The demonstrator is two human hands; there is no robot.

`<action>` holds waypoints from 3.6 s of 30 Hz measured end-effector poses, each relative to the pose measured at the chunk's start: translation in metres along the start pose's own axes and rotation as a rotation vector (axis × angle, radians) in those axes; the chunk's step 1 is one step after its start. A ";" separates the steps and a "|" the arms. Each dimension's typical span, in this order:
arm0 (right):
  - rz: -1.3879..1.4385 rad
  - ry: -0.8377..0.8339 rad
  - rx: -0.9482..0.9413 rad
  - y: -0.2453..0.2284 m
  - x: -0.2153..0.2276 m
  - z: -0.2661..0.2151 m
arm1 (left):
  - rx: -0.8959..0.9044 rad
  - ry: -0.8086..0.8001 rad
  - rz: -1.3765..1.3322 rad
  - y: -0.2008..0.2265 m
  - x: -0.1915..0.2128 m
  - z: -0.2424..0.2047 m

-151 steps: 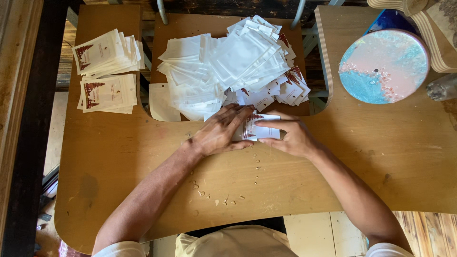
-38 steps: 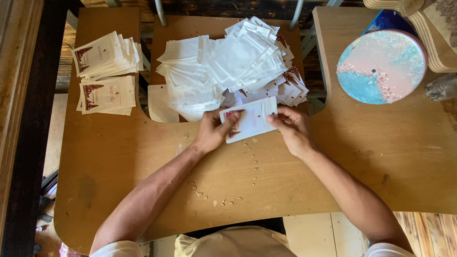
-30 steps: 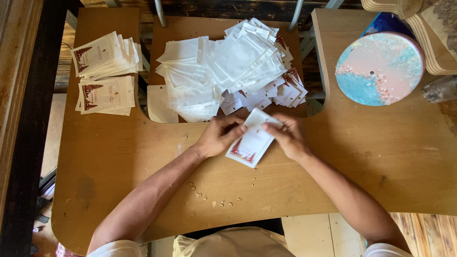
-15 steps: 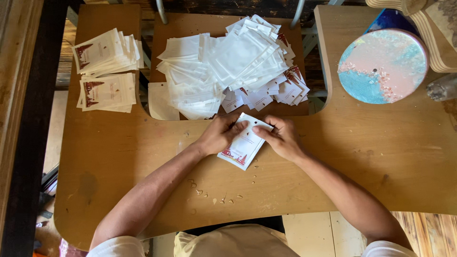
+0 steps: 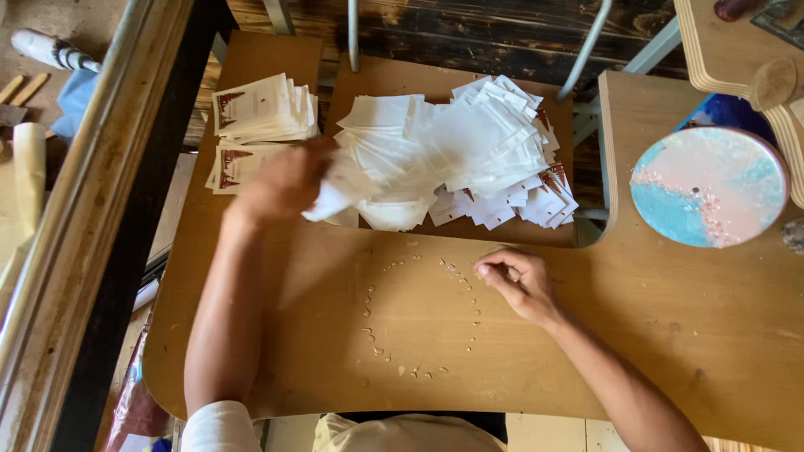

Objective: The person repeatedly picks a small printed paper and a white plastic pouch from piles on a wooden table, inserts the paper into the pouch, and places the filled pouch into a growing stack to the left. The process is repeated continuously throughout the clip.

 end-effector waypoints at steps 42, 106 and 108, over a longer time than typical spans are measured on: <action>0.092 0.047 0.041 -0.003 0.003 0.008 | 0.020 0.302 0.221 0.061 -0.016 0.078; -1.198 0.311 -0.098 0.015 0.139 0.014 | -0.837 0.074 0.091 0.156 -0.163 -0.052; -1.124 0.366 0.014 0.003 0.140 0.010 | -0.829 0.080 0.112 0.157 -0.160 -0.054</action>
Point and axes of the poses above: each hand's wrist, its own z-axis towards the middle knuckle, its own x-axis out of the back of the hand, y = z × x, the point moved 6 cm from there along z, towards the middle knuckle, and after that the axes turned 13 degrees about x, right-handed, at the moved point
